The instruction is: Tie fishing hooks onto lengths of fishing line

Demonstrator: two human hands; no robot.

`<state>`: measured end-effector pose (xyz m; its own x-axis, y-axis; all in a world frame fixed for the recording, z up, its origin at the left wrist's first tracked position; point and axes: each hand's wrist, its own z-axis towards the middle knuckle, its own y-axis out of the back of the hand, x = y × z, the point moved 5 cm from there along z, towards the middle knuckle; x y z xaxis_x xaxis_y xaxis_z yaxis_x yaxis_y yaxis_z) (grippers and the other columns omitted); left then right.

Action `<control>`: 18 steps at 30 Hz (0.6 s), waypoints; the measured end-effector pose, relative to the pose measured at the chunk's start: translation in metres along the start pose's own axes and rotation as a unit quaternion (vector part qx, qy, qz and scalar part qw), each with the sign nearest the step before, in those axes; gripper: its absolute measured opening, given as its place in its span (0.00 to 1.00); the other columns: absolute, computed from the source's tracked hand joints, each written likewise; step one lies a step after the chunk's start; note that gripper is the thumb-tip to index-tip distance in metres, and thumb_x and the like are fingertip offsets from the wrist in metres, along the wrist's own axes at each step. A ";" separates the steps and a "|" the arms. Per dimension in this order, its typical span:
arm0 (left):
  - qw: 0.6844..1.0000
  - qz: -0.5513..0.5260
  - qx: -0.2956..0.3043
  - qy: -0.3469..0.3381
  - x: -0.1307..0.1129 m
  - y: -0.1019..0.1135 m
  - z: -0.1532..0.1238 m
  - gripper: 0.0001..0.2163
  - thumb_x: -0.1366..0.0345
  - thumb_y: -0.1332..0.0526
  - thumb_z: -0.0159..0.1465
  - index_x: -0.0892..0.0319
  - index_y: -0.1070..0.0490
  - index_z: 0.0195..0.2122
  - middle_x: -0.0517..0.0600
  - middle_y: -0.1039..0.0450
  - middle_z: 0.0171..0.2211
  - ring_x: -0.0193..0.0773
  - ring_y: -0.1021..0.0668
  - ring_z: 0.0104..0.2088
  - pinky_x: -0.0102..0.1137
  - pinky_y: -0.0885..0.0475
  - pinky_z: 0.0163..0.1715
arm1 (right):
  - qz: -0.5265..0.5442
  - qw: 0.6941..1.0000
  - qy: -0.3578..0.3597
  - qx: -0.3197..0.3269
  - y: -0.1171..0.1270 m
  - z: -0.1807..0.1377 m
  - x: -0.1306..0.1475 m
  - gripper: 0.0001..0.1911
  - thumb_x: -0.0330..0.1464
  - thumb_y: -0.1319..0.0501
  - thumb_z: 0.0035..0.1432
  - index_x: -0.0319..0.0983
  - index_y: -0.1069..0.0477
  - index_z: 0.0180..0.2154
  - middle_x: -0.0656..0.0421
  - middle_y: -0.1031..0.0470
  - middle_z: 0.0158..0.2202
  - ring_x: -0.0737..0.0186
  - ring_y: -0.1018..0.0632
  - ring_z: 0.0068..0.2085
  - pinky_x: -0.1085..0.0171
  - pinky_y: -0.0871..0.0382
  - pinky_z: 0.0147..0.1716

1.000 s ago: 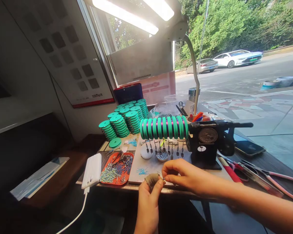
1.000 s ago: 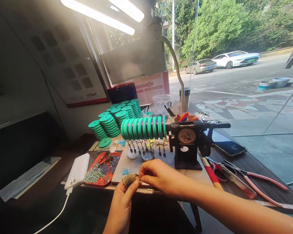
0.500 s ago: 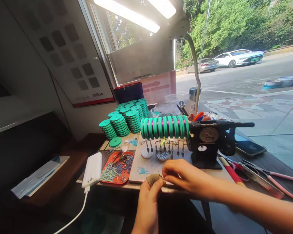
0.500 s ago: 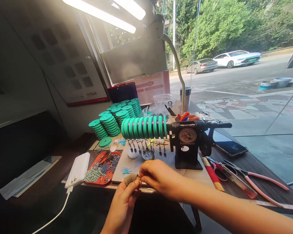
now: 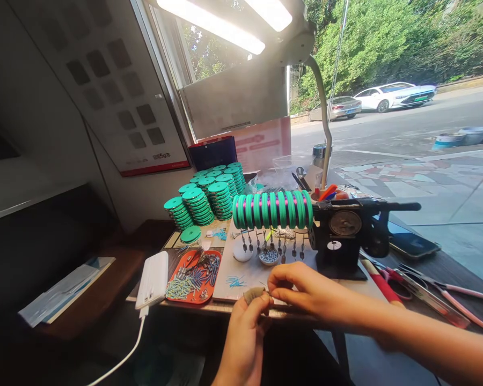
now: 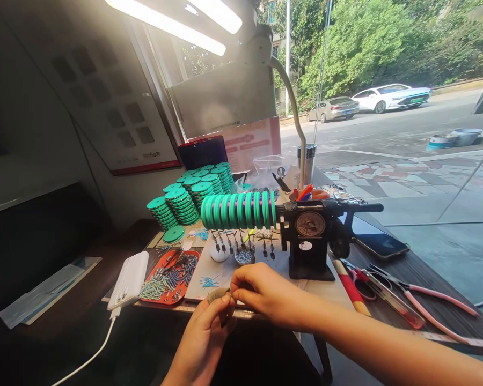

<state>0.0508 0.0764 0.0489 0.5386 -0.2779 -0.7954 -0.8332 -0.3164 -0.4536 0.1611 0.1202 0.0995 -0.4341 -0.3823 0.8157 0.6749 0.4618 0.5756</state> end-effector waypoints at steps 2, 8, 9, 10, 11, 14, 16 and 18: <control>1.000 0.015 0.003 -0.013 -0.001 0.001 0.001 0.03 0.68 0.35 0.46 0.60 0.28 0.22 0.46 0.28 0.23 0.32 0.30 0.27 0.27 0.38 0.28 | -0.004 1.000 0.006 0.002 -0.001 0.001 0.000 0.05 0.26 0.46 0.52 0.35 0.31 0.27 0.60 0.31 0.26 0.66 0.32 0.29 0.69 0.39 0.29; 0.988 0.106 0.082 -0.078 -0.006 -0.001 0.004 0.04 0.67 0.38 0.52 0.62 0.27 0.26 0.49 0.27 0.26 0.35 0.29 0.30 0.30 0.37 0.35 | -0.033 0.999 0.032 0.005 -0.003 0.002 -0.001 0.07 0.27 0.47 0.53 0.35 0.31 0.27 0.60 0.33 0.25 0.67 0.34 0.27 0.70 0.41 0.26; 0.985 0.117 0.090 -0.085 -0.006 -0.002 0.004 0.05 0.66 0.39 0.53 0.62 0.27 0.27 0.49 0.27 0.26 0.36 0.28 0.31 0.30 0.37 0.36 | -0.043 0.998 0.042 0.005 -0.004 0.003 0.000 0.07 0.26 0.47 0.53 0.34 0.31 0.27 0.60 0.33 0.25 0.67 0.34 0.27 0.70 0.41 0.26; 0.983 0.125 0.093 -0.093 -0.007 -0.002 0.004 0.05 0.66 0.39 0.54 0.62 0.27 0.27 0.49 0.27 0.26 0.37 0.28 0.31 0.31 0.36 0.36 | -0.053 0.997 0.052 0.005 -0.004 0.003 0.000 0.07 0.26 0.47 0.52 0.34 0.31 0.27 0.59 0.32 0.25 0.67 0.34 0.27 0.70 0.41 0.27; 0.982 0.132 0.094 -0.101 -0.008 -0.002 0.005 0.05 0.66 0.39 0.54 0.63 0.27 0.27 0.50 0.26 0.26 0.38 0.28 0.31 0.31 0.36 0.36 | -0.061 0.996 0.059 0.005 -0.004 0.004 0.001 0.07 0.25 0.47 0.52 0.34 0.31 0.27 0.59 0.32 0.26 0.67 0.34 0.27 0.70 0.41 0.27; 0.978 0.147 0.084 -0.118 -0.010 -0.003 0.004 0.06 0.65 0.37 0.52 0.63 0.28 0.27 0.50 0.26 0.26 0.40 0.27 0.31 0.32 0.36 0.35 | -0.058 0.997 0.055 0.010 -0.004 0.003 0.001 0.06 0.25 0.46 0.51 0.34 0.32 0.26 0.59 0.33 0.25 0.67 0.35 0.26 0.69 0.41 0.27; 0.978 0.154 0.068 -0.122 -0.011 -0.003 0.004 0.06 0.65 0.36 0.51 0.62 0.27 0.27 0.50 0.26 0.26 0.41 0.27 0.32 0.32 0.36 0.36 | -0.020 0.999 0.028 0.009 -0.003 0.002 -0.001 0.06 0.25 0.47 0.51 0.35 0.32 0.25 0.61 0.34 0.24 0.67 0.35 0.27 0.70 0.42 0.27; 0.977 0.161 0.053 -0.129 -0.011 -0.002 0.003 0.07 0.64 0.36 0.50 0.62 0.27 0.28 0.51 0.26 0.28 0.42 0.27 0.34 0.33 0.35 0.38 | 0.052 0.998 -0.014 0.016 -0.003 0.001 -0.005 0.05 0.26 0.46 0.51 0.36 0.34 0.24 0.63 0.37 0.22 0.68 0.37 0.26 0.70 0.44 0.25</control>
<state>0.0456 0.0829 0.0574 0.2091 -0.1061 -0.9721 -0.9697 -0.1512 -0.1921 0.1609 0.1212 0.0943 -0.3784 -0.3088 0.8726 0.6981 0.5238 0.4882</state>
